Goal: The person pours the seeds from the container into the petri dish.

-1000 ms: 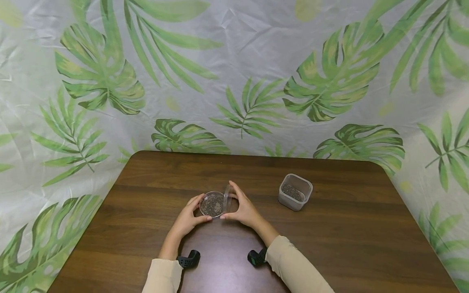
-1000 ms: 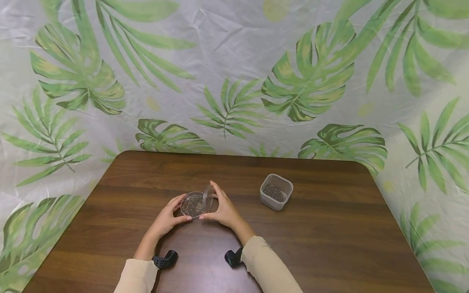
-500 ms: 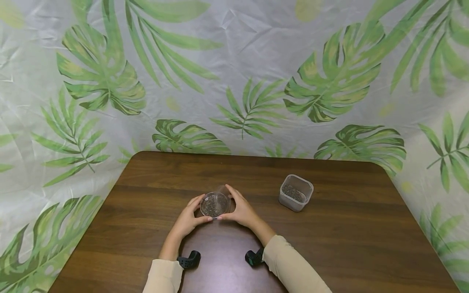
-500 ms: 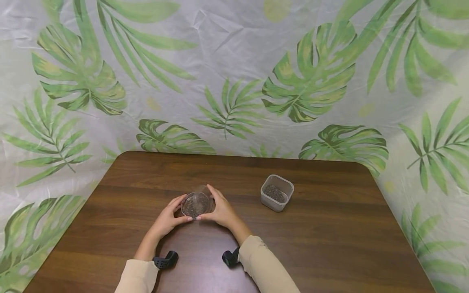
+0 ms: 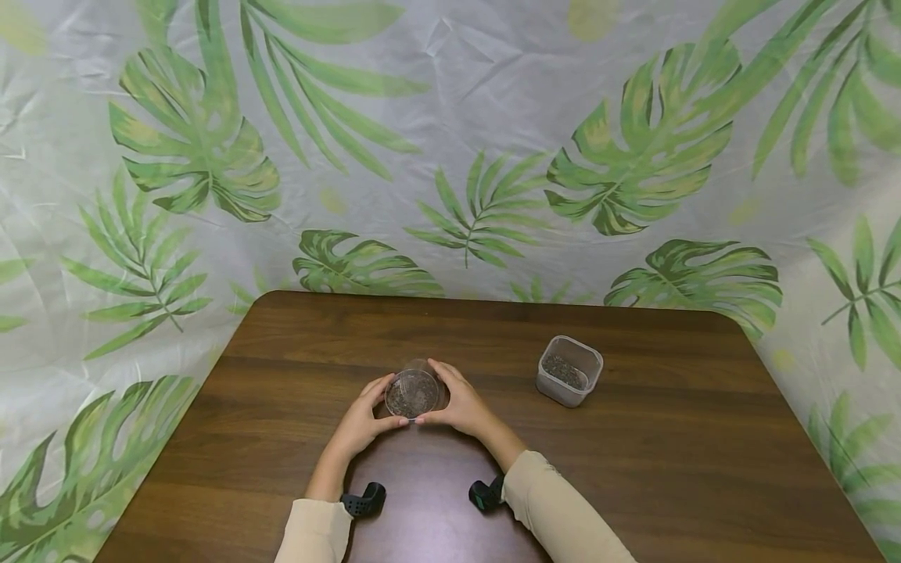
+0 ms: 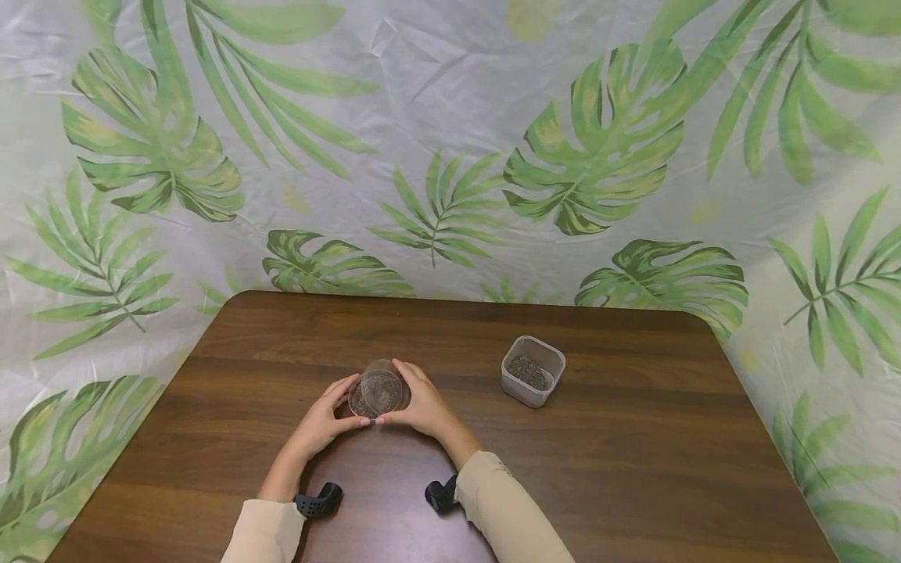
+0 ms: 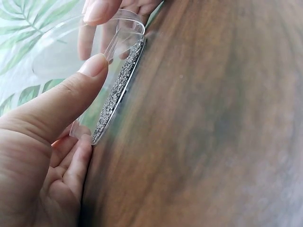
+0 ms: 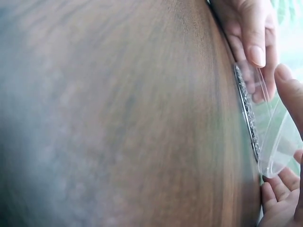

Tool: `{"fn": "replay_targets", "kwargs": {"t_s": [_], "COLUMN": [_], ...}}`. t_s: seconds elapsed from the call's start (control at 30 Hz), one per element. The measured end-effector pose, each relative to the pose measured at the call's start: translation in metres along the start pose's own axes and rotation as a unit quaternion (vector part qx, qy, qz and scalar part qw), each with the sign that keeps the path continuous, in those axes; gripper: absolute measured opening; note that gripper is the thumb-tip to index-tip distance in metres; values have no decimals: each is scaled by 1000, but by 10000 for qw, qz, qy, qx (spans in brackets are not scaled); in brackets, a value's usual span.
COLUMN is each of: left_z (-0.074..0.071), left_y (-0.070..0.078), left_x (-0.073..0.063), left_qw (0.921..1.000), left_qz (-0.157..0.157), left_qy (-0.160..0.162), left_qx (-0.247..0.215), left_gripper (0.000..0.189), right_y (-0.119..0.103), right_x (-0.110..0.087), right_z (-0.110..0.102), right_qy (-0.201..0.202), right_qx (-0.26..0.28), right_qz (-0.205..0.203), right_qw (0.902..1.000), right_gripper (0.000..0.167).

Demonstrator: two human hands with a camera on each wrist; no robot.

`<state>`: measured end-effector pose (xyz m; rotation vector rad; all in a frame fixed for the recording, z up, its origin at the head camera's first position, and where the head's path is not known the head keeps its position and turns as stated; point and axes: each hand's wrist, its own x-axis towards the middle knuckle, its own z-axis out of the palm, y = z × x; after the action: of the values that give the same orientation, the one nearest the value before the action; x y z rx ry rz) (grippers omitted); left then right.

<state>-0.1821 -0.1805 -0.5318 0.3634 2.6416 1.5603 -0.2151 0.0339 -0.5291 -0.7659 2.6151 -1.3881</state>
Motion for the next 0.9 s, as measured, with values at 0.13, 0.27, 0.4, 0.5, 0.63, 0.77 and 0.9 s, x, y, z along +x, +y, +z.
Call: {"fn": "replay_targets", "kwargs": {"t_s": [0.13,0.27,0.4,0.5,0.63,0.77,0.9], "left_z": [0,0,0,1,1,1,1], "left_y": [0,1,1,0,-1,-2,-2], "left_x": [0,-1,0,0,1,1,1], "left_qw": [10000,9999,9998,9999,9998,9995,9993], "left_qz": [82,111,152,127,94,238,249], "left_qy": [13,37,50,43,45,71,77], "left_qx": [-48,-79,-70,-80,-139,-215,-250], "left_gripper": [82,82,82,82,83,82,82], "right_y": [-1,-2,-1,-1,-1,0,0], "right_x": [0,0,1,0,0,1,2], "right_z": [0,0,0,1,2,4,5], "right_qy": [-45,-20,18,35,29,-9,-45], "right_qx": [4,28,71,130,131,148,128], "right_qz": [-6,-3,-26,-79,-117,-116,-83], "right_qw": [10000,10000,10000,9999,9998,9998,9999], "right_gripper": [98,97,96,95,96,97,97]}}
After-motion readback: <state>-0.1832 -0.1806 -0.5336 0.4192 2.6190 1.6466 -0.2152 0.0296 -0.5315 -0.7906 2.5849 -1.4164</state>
